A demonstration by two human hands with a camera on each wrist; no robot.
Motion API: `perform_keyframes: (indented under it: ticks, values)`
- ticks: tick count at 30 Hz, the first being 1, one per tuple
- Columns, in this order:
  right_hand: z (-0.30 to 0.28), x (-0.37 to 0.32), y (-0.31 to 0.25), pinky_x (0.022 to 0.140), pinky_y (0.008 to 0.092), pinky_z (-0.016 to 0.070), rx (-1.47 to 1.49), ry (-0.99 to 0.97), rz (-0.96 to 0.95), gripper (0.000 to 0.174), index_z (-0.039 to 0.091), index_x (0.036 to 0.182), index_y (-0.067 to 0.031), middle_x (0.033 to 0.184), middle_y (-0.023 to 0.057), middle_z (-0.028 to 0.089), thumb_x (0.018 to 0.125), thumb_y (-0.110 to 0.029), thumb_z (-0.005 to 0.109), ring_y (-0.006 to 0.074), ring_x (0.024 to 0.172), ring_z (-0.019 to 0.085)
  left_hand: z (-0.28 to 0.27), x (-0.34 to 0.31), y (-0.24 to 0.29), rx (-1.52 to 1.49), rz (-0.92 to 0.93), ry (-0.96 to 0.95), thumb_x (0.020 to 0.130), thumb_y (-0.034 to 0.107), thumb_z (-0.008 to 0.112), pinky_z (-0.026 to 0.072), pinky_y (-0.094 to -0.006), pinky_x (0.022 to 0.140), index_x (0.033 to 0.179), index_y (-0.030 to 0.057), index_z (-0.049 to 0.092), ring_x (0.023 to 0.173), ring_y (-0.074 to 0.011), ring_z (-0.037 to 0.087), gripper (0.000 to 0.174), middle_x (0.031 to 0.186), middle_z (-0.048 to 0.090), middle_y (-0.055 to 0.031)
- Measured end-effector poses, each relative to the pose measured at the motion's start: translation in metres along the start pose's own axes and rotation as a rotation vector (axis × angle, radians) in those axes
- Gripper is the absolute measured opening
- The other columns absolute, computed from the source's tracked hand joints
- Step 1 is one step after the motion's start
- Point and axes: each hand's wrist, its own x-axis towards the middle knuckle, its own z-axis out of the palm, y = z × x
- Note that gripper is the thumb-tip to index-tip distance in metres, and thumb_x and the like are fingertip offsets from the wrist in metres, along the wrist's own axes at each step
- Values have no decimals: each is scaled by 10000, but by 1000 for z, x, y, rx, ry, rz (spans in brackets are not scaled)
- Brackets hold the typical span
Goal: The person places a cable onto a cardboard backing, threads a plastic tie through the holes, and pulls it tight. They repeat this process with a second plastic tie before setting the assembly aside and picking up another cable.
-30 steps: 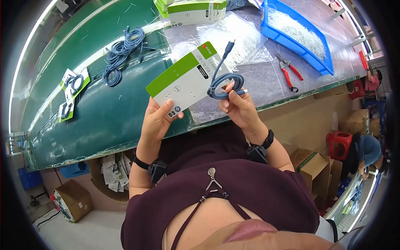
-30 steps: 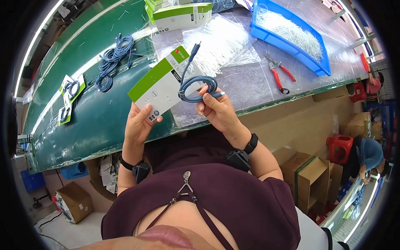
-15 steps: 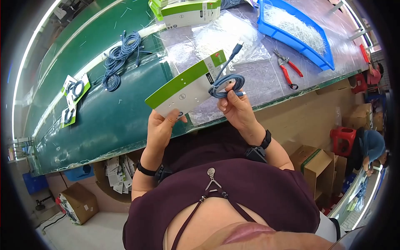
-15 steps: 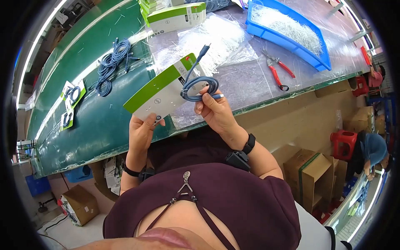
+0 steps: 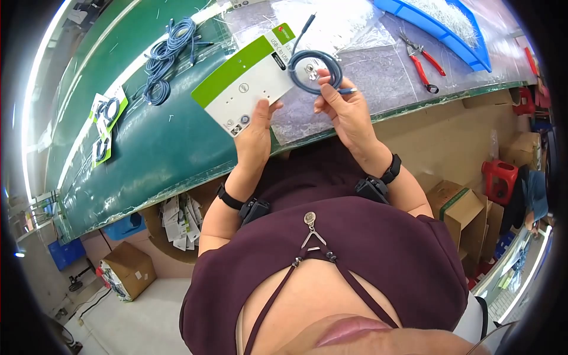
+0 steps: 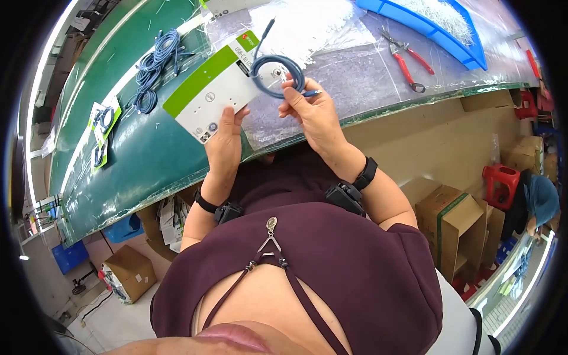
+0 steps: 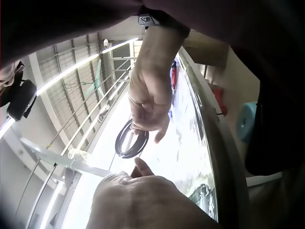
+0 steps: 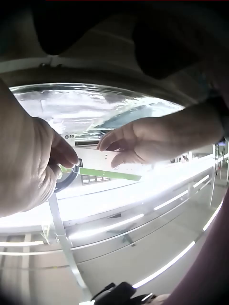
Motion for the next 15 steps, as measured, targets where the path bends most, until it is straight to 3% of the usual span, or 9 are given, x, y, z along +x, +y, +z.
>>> perform_keyframes:
  ticks: [2,7,11,15]
  values:
    - [0,2,3,670,277,510,-131,60,-159,163,598,1054,-35,844,32,601,924,-133,603,122,719,594,0,2,-9,123,16,-46,922,142,613,515,-317,804,1148,-10,529,905,-174,611,285,1058,594,-84]
    - [7,0,-3,647,267,514,-87,-85,5,167,591,1053,-19,845,39,600,922,-123,605,115,699,590,0,7,-25,201,-35,-227,939,165,591,519,-310,789,1157,-11,519,896,-174,614,289,1055,593,-88]
    - [9,0,-9,641,259,522,-239,-183,135,168,582,1040,3,846,47,601,908,-94,618,112,705,602,9,7,-17,335,22,-148,953,184,566,517,-299,782,1155,-18,521,888,-178,618,289,1049,596,-86]
    - [14,-5,-8,660,255,534,-365,-128,21,165,574,1032,23,852,58,600,897,-60,621,110,722,616,13,9,-6,370,112,-137,963,181,538,542,-306,743,1174,-19,505,894,-164,624,292,1045,603,-83]
